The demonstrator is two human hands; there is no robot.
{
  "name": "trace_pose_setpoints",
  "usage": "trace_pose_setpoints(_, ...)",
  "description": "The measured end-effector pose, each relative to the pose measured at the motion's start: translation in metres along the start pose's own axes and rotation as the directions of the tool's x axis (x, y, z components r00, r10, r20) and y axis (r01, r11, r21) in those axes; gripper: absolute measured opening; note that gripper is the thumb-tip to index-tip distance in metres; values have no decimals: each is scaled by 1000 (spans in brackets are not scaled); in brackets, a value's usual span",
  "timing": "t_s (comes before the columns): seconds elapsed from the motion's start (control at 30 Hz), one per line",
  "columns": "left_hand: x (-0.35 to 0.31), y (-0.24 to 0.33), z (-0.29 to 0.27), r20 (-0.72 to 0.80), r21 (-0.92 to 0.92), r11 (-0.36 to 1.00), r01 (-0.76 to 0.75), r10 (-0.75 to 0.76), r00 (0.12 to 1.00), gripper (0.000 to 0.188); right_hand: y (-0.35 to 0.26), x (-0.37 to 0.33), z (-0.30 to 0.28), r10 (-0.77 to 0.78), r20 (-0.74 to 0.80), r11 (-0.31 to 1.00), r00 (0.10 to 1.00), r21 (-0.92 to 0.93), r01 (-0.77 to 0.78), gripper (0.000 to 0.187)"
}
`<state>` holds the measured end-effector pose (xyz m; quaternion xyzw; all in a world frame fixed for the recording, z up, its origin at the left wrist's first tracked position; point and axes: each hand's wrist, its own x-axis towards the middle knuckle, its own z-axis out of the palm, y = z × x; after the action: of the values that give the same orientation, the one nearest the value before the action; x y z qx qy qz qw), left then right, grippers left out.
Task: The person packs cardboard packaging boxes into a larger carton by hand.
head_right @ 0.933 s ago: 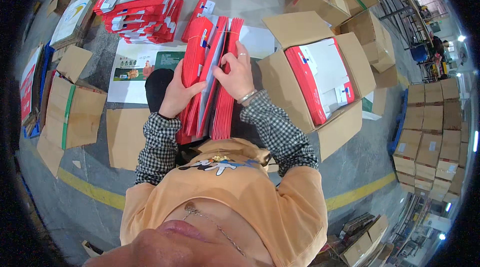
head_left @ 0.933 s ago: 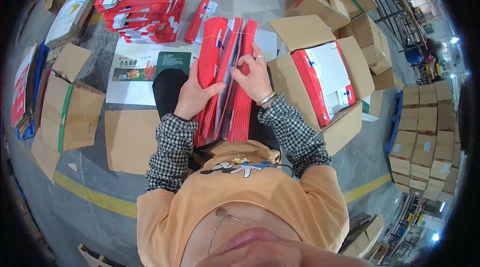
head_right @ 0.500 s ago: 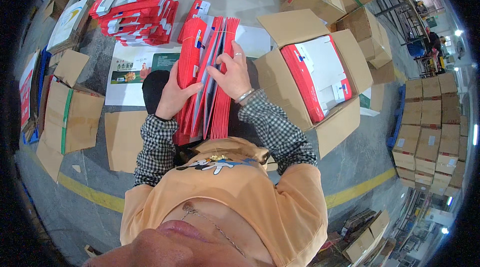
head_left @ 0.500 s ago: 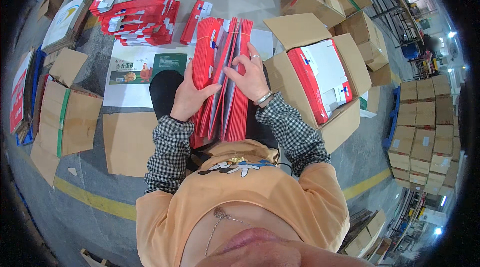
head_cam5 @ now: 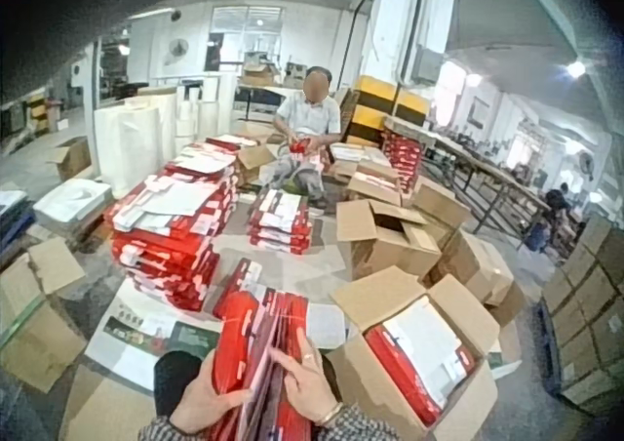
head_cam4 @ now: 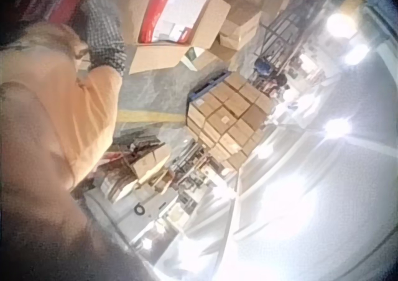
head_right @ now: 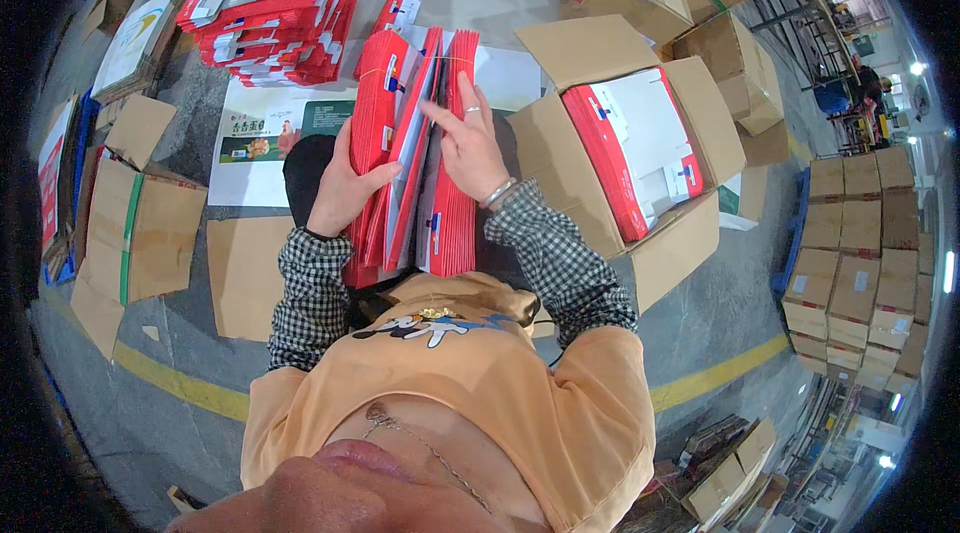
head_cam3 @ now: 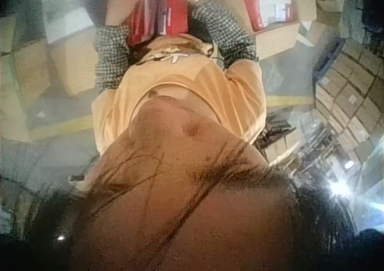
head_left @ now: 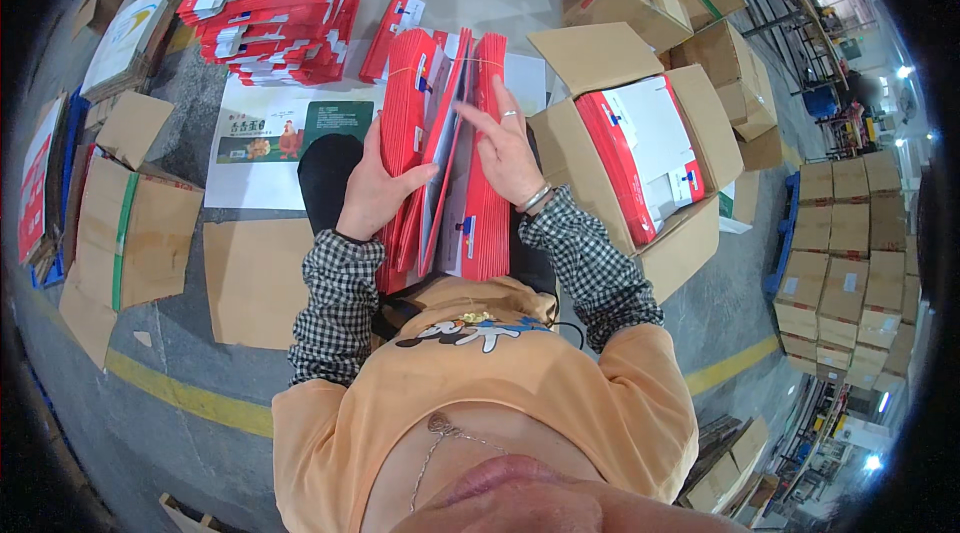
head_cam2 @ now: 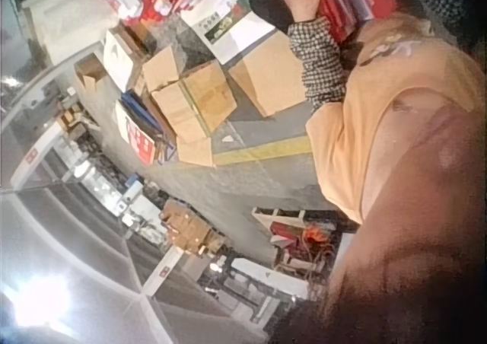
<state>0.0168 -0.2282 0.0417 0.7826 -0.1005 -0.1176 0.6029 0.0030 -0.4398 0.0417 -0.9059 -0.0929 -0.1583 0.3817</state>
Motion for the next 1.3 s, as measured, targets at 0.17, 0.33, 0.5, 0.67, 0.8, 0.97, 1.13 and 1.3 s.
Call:
trace_pose_setpoints(0.17, -1, 5, 1, -3, 81, 996, 21, -21, 1000, 104, 3, 0, 6, -29, -68, 994, 997, -106, 21, 8)
trace_pose_setpoints(0.33, -3, 5, 0, -14, 113, 994, -2, 3, 1000, 107, -7, 1, 8, 56, -103, 995, 993, -81, -65, 20)
trace_pose_setpoints(0.5, -2, 12, 1, -8, 78, 997, 7, -7, 1000, 107, -3, 0, 6, 178, -154, 968, 972, 204, -145, 18)
trace_pose_setpoints(0.67, -2, 13, 2, -16, 91, 995, -29, 30, 999, 106, -4, -1, 13, 106, -130, 994, 986, 19, -105, 24)
trace_pose_setpoints(0.8, -2, 13, 2, -12, 101, 995, -3, 5, 1000, 106, -5, 0, 10, 128, -51, 990, 990, -53, -131, 31)
trace_pose_setpoints(0.97, -2, 11, 0, -19, 104, 994, 19, -18, 1000, 106, -1, -3, 3, 153, -44, 987, 987, 57, -151, 26)
trace_pose_setpoints(1.13, -3, 9, -2, -19, 99, 995, -10, 12, 1000, 108, -7, -1, 5, 183, -113, 975, 977, 145, -166, 25)
trace_pose_setpoints(1.3, -4, 16, 0, -5, 164, 986, 18, -17, 1000, 110, -7, 0, 13, 95, -134, 985, 986, -131, -112, 35)
